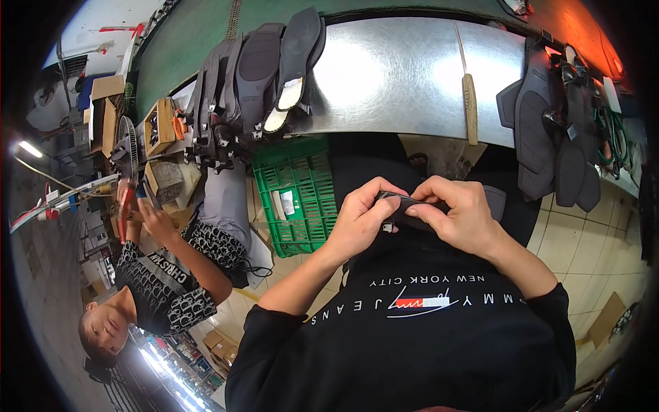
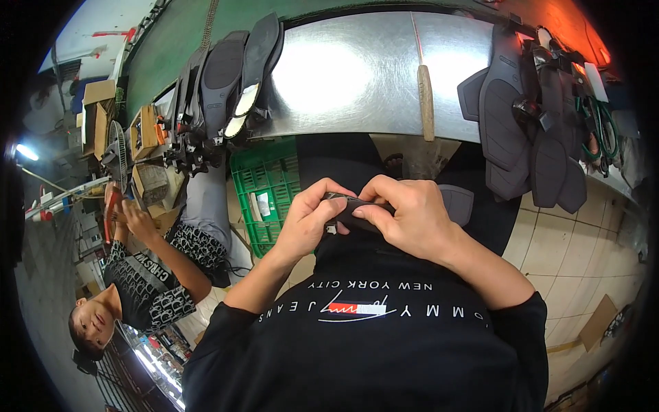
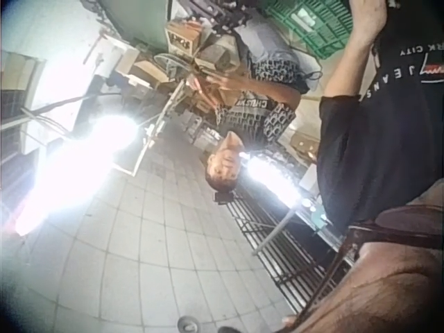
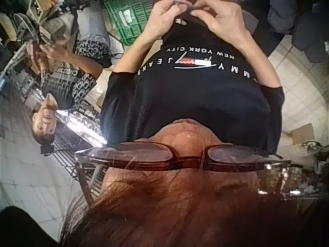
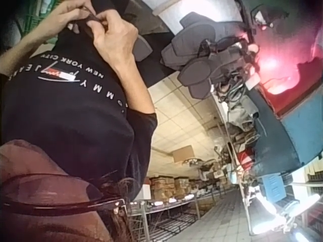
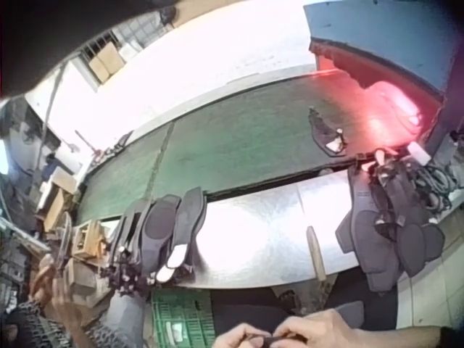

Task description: The person is finishing a shoe component by trimming excess material with a knife.

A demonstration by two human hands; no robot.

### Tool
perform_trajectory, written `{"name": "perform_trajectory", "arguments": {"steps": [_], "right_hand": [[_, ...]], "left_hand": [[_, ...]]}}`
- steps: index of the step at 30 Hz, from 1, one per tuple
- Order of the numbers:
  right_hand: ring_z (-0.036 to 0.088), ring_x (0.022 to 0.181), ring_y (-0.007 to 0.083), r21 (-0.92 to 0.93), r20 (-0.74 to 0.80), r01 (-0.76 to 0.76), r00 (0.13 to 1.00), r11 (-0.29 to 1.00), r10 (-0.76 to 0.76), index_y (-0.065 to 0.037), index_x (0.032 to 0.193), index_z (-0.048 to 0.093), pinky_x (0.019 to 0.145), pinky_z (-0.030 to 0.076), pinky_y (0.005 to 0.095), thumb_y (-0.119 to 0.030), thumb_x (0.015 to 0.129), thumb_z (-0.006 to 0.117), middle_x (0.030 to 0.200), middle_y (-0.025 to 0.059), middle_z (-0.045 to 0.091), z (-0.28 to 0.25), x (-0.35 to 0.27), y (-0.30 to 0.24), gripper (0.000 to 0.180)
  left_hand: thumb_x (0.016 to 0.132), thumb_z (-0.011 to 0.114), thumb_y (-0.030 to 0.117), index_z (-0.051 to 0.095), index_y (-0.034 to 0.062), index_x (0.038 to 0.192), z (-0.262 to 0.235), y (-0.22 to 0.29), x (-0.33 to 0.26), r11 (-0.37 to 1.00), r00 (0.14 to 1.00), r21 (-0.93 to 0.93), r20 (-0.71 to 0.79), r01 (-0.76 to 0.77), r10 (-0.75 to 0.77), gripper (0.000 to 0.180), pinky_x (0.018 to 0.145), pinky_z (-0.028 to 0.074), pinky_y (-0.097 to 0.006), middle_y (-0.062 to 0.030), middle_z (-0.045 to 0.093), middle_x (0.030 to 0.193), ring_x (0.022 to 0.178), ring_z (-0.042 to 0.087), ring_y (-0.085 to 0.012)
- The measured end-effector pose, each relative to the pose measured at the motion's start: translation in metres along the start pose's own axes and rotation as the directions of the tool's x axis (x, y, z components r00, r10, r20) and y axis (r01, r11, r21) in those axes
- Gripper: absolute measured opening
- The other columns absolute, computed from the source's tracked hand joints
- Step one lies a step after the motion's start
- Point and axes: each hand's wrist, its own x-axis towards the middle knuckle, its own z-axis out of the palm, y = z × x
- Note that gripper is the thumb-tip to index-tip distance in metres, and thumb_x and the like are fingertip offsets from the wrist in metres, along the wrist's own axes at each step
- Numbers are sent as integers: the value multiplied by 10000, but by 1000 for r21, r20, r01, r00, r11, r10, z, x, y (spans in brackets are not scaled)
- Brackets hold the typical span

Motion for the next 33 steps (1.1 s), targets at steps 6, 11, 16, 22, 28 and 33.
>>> {"name": "perform_trajectory", "arguments": {"steps": [6,11,16,22,28,33], "right_hand": [[529,582,29,273,231,-242,956,931,181,-14,767,626,513,396,194,-59,756,732,626,4,604,-20,14,-17,115],[592,691,86,208,368,7,926,978,-85,-6,810,634,620,460,240,-54,748,733,745,47,642,-41,47,-53,126],[605,916,191,-104,-495,447,752,889,-436,-27,1147,592,792,460,255,-30,831,602,1051,130,630,-71,92,-68,316],[544,912,305,-728,-285,-8,913,685,-293,-40,1333,456,790,441,366,-114,851,580,1018,171,537,-75,117,35,504],[497,757,194,-652,-256,-107,963,750,-85,-18,1351,444,724,431,325,-7,859,541,858,83,511,-84,115,50,502],[503,699,106,-267,-276,170,930,949,-244,21,1318,469,637,436,243,-15,908,482,859,37,560,-77,82,38,412]], "left_hand": [[899,551,69,585,-4,961,6,17,-17,927,960,262,-7,-269,281,101,558,456,-213,-22,593,711,607,563,-64],[883,573,60,603,-6,958,-15,47,-27,837,884,323,-3,-441,467,105,550,457,-209,-28,613,736,614,588,-72],[924,517,137,593,-5,1050,-47,59,-29,818,737,-78,-489,-569,466,204,643,546,-257,-77,630,929,775,633,-119],[886,625,172,606,94,1171,-43,-9,18,718,873,-572,-478,-396,101,297,744,555,-347,-17,594,1047,918,566,-124],[891,613,227,653,122,1089,-35,-24,33,629,920,-707,-391,-323,33,228,718,526,-294,15,595,961,865,550,-107],[833,702,270,658,156,930,-37,-22,51,351,973,-934,-138,-66,-184,156,587,481,-222,60,619,834,770,569,-60]]}}
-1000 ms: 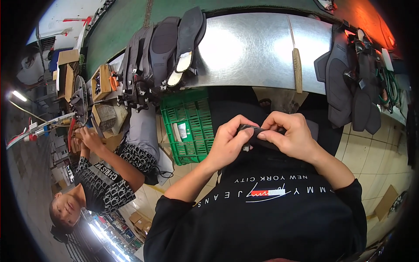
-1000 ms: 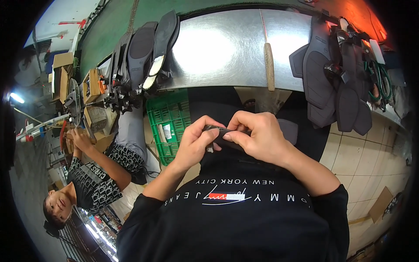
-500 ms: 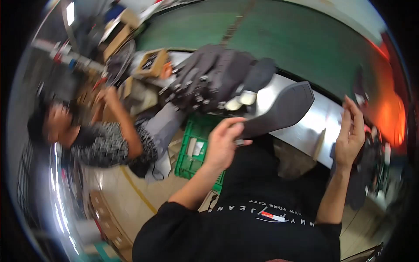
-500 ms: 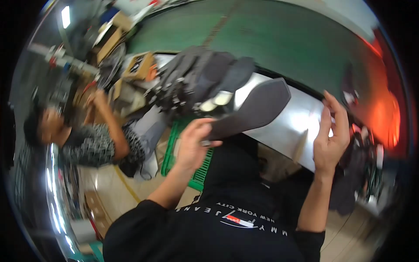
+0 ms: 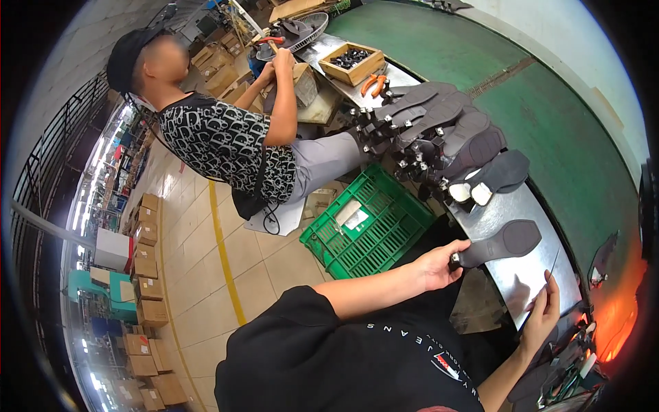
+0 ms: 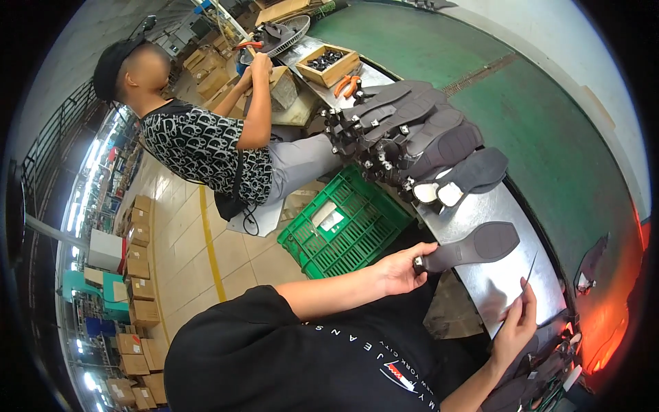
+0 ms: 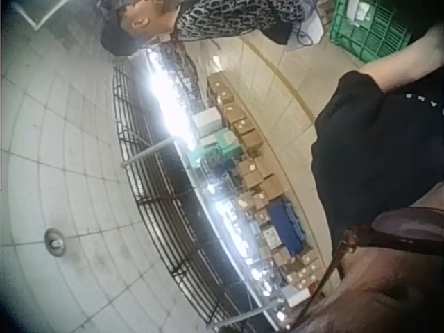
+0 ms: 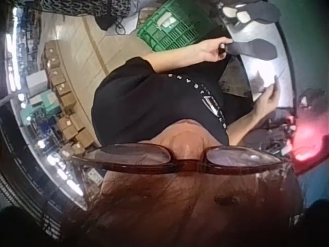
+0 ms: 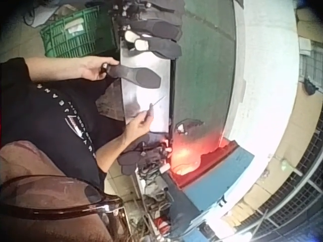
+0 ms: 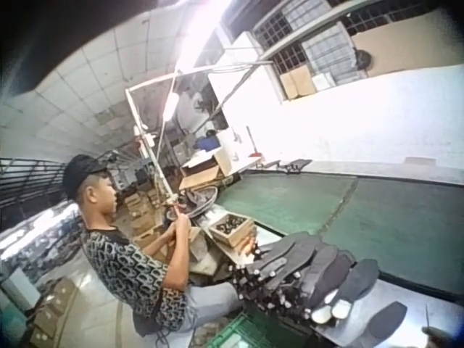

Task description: The person is finishing a shoe component by trimming excess material with a knife.

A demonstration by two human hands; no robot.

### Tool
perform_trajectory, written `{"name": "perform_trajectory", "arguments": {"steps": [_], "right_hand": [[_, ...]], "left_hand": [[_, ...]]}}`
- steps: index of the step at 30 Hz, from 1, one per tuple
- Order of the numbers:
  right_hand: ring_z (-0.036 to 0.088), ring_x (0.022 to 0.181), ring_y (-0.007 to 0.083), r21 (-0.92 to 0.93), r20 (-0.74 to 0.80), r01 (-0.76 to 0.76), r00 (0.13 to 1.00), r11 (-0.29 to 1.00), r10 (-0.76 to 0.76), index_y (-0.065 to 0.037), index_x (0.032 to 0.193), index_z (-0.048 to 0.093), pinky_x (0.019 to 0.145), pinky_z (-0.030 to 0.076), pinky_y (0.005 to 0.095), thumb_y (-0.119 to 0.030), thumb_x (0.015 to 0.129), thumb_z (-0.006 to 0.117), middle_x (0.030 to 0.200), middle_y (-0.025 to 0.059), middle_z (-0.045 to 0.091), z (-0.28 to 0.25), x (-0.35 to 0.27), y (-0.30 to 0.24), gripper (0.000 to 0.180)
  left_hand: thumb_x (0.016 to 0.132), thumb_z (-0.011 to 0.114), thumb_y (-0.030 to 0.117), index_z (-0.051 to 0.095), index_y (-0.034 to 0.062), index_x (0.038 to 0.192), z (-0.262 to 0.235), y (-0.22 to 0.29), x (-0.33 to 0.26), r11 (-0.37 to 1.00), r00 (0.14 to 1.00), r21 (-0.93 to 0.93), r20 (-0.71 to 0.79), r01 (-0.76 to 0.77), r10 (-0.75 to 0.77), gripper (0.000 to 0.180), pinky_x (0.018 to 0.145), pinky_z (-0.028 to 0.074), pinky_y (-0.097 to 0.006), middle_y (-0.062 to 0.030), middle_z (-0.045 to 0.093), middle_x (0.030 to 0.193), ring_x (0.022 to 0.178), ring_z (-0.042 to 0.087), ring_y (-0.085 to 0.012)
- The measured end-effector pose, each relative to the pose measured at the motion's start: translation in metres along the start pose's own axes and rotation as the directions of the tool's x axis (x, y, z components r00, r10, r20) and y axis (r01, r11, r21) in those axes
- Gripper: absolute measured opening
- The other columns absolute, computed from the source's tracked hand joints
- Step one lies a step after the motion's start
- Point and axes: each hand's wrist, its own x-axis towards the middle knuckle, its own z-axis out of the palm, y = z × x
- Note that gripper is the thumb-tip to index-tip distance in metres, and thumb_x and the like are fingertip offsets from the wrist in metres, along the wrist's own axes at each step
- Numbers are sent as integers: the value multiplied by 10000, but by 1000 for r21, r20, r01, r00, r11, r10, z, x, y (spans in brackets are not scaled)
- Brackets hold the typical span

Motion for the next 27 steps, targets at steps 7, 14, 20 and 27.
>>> {"name": "perform_trajectory", "arguments": {"steps": [7,14,20,27], "right_hand": [[468,526,57,421,590,-569,763,706,264,-109,1490,163,499,409,194,26,866,455,651,15,563,47,-56,-89,702],[499,580,83,400,354,-337,915,852,196,-27,1347,446,543,416,221,43,868,505,671,57,555,51,-70,-66,487],[475,542,77,455,349,-327,921,828,172,4,1217,575,523,406,214,13,899,490,655,33,541,44,-75,-57,329],[472,489,50,485,719,-714,654,505,235,-43,1466,165,428,352,165,-113,931,495,673,43,578,35,-72,-75,632]], "left_hand": [[831,704,286,650,159,898,32,-7,-21,986,986,-131,143,104,-85,153,415,371,-204,8,657,834,691,608,-99],[903,605,349,615,161,888,48,-27,-18,985,984,-34,63,170,-167,189,394,305,-178,48,622,772,543,496,-42],[892,619,354,626,162,912,20,-34,-24,982,979,-43,96,182,-177,194,382,319,-196,22,658,801,625,576,-80],[981,359,495,647,19,888,37,-34,-33,682,820,470,201,-561,536,564,508,376,-214,-22,634,721,584,513,-66]]}}
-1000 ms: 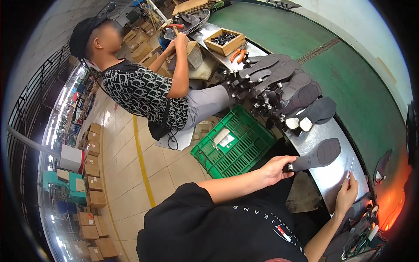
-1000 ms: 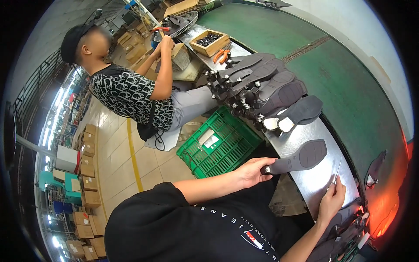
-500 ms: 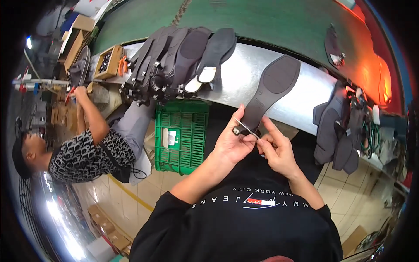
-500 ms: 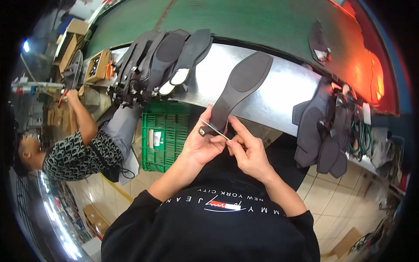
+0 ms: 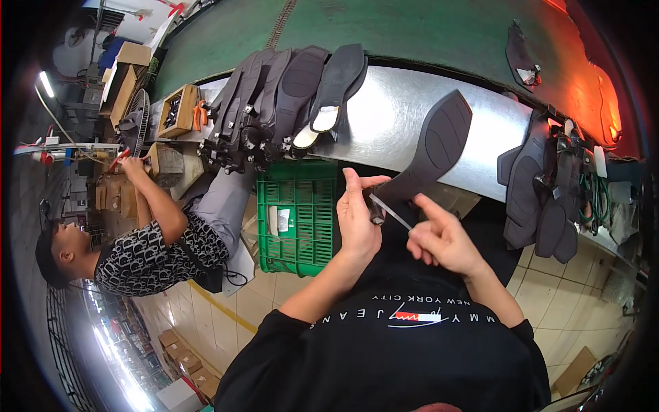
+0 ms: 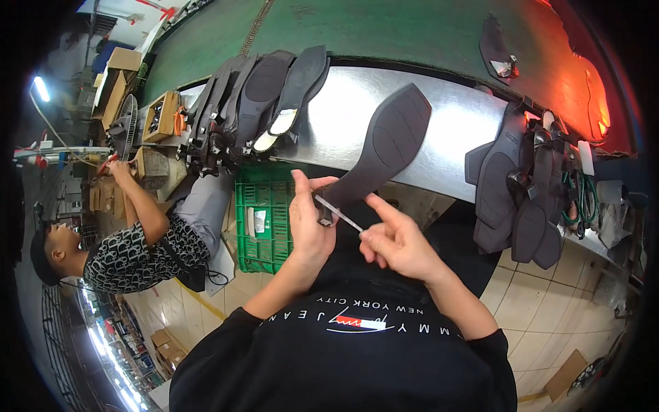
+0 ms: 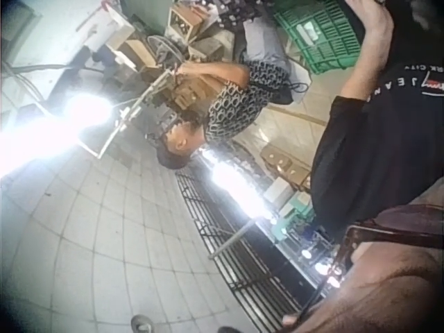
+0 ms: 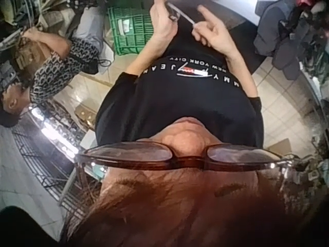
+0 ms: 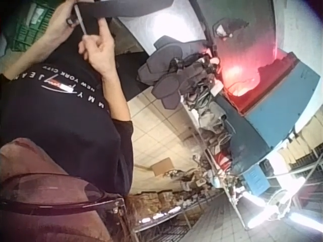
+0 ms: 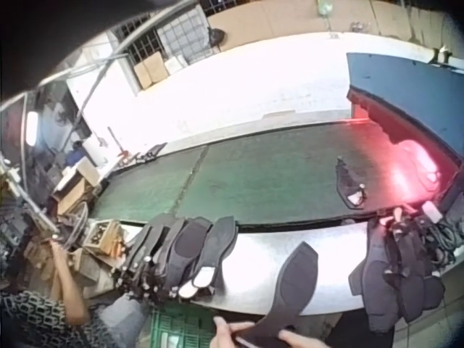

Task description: The person is finishing a shoe component by trimming excess material with a knife.

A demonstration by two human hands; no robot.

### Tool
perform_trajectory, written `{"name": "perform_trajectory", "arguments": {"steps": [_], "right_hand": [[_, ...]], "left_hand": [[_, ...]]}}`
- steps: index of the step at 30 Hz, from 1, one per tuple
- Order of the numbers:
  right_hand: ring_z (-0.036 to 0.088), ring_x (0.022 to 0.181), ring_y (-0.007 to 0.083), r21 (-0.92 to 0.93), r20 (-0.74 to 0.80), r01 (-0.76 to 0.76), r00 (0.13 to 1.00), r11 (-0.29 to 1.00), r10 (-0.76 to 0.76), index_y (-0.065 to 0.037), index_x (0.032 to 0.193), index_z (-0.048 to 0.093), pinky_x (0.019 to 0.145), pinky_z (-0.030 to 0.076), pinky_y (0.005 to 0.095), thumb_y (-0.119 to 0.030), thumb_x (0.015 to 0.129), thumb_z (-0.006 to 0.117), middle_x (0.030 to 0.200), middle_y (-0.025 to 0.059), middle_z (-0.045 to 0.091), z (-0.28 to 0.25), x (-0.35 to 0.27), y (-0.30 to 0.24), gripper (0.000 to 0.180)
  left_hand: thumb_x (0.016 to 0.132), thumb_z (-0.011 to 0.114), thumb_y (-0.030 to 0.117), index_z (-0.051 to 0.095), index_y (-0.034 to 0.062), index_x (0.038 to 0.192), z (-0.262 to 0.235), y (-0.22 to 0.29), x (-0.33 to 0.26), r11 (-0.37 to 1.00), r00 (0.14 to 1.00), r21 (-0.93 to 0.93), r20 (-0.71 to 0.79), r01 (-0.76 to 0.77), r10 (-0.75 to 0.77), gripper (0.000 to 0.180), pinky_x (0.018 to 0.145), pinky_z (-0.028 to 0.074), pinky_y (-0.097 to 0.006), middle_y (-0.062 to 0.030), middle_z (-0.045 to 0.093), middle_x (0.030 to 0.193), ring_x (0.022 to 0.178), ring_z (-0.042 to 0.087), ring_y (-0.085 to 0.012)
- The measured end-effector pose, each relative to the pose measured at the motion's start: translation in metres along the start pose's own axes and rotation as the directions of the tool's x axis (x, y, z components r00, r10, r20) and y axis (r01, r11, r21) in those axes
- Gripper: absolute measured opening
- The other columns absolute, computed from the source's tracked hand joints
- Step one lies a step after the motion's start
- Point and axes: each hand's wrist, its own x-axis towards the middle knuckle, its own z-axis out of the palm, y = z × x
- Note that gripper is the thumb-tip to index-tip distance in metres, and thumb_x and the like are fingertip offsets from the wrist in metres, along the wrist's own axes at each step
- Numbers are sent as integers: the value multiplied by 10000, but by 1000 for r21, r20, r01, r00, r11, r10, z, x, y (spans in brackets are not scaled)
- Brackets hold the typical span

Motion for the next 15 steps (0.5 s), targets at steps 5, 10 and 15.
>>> {"name": "perform_trajectory", "arguments": {"steps": [5,10,15], "right_hand": [[448,475,56,163,-13,-44,999,986,46,-49,1456,212,412,326,174,-122,934,502,628,13,507,12,7,5,602],[409,452,64,490,10,-59,998,870,62,2,1365,363,387,308,189,-165,938,514,616,13,460,7,8,6,483],[447,461,53,598,130,-84,992,797,7,-20,1297,472,416,356,179,-159,961,471,641,10,517,-6,5,-2,363]], "left_hand": [[993,314,482,660,-19,831,-2,-9,11,926,940,161,34,-341,340,630,620,422,-221,-79,656,747,650,570,-102],[993,306,485,638,-14,700,0,-7,11,929,940,143,63,-342,336,667,634,413,-229,-87,647,715,637,556,-112],[993,230,519,649,-13,702,-2,-3,11,942,950,123,36,-313,311,737,648,421,-222,-79,640,687,638,558,-109]]}}
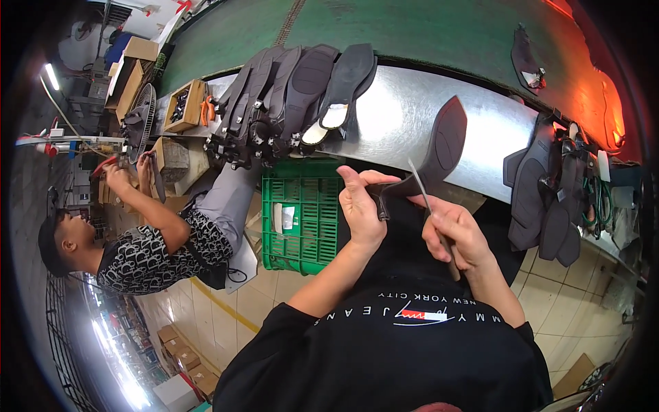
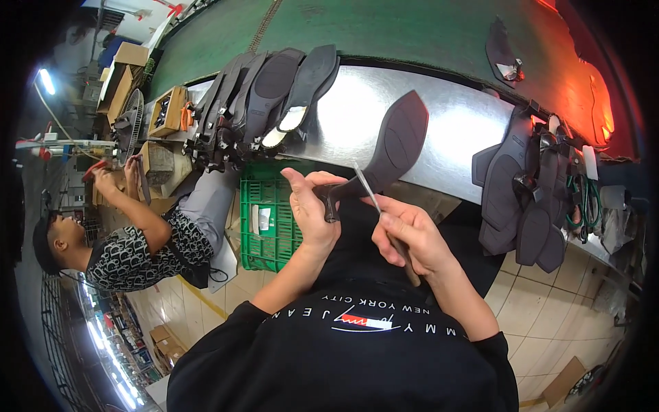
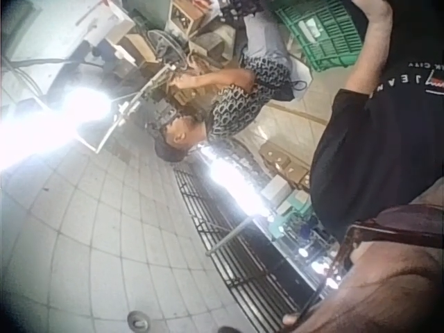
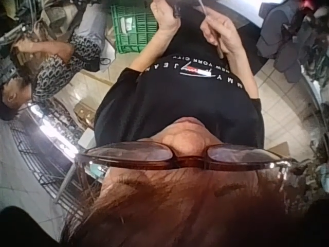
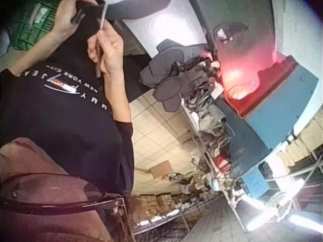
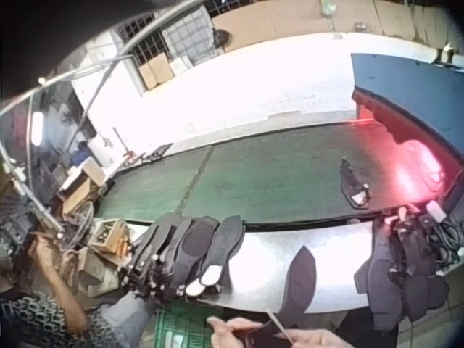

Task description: The person is finishing a shoe component by trimming excess material with a knife.

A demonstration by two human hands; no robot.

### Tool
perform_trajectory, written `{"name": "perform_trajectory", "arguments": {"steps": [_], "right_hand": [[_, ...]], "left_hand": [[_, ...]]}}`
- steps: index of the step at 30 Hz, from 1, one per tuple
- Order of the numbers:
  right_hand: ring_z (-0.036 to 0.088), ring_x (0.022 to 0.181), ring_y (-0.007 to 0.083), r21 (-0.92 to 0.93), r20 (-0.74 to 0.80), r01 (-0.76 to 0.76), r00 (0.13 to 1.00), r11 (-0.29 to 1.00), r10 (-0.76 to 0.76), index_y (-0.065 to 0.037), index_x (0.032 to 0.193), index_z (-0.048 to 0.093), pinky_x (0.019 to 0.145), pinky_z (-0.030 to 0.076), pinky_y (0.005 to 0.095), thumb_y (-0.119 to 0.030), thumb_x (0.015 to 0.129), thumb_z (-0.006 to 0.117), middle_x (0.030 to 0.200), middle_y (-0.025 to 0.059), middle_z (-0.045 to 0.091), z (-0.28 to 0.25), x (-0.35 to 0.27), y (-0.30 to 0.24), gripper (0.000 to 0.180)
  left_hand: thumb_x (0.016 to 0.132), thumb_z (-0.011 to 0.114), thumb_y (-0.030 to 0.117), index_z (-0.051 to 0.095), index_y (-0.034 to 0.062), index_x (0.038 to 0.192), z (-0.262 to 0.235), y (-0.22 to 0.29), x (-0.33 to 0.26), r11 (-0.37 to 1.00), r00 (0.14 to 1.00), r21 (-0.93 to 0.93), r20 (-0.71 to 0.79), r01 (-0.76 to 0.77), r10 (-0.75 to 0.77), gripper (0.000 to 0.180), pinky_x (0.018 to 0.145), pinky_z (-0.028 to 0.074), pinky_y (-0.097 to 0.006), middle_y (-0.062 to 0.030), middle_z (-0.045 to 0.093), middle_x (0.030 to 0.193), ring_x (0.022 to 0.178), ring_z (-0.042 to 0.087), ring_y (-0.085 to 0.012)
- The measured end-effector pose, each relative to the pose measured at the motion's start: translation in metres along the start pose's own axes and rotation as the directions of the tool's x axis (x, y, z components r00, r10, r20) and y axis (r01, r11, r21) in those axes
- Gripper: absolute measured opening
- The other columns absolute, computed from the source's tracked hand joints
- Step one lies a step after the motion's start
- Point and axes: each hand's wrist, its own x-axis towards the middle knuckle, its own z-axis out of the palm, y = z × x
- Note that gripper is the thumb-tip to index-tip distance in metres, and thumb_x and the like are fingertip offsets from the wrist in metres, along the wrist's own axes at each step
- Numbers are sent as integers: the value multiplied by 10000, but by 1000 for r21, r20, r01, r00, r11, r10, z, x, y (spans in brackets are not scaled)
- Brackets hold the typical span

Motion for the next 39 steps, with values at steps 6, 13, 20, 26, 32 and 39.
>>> {"name": "perform_trajectory", "arguments": {"steps": [6,13,20,26,32,39], "right_hand": [[596,576,210,-957,259,284,744,-60,-615,4,976,628,516,455,289,8,850,569,711,96,612,5,9,11,139],[612,608,254,-921,354,380,733,-82,-582,9,945,603,547,484,318,55,790,595,735,119,618,15,11,20,161],[591,593,257,-945,289,322,740,-57,-608,-29,916,622,538,467,330,30,768,630,692,103,588,21,3,10,160],[609,635,287,-959,280,234,677,-162,-680,-6,913,606,557,469,343,2,817,610,756,129,607,15,9,-1,97],[596,640,322,-968,250,201,704,-151,-665,-9,894,566,559,470,376,-4,818,604,737,143,586,9,19,7,85],[607,616,289,-888,458,427,803,-169,-380,-24,842,594,563,490,359,4,775,618,705,127,590,21,12,16,76]], "left_hand": [[887,-39,684,657,-9,707,-4,11,6,948,996,305,32,-92,87,998,647,403,-209,-57,615,644,620,536,-121],[844,-55,735,632,-13,681,2,26,10,966,992,244,113,-85,59,1028,652,411,-204,-72,616,664,635,542,-132],[846,511,640,603,106,754,-3,12,31,637,797,-492,248,594,-551,549,510,403,-252,6,609,699,630,562,-99],[787,548,662,601,128,784,10,1,22,308,706,-677,448,668,-549,537,633,460,-371,-33,604,684,650,578,-212],[849,426,682,580,103,729,27,6,25,614,813,-549,250,567,-527,611,633,440,-345,-35,573,670,639,545,-209],[855,394,692,548,78,682,20,1,34,708,836,-452,211,543,-507,656,625,463,-334,-75,539,614,634,548,-234]]}}
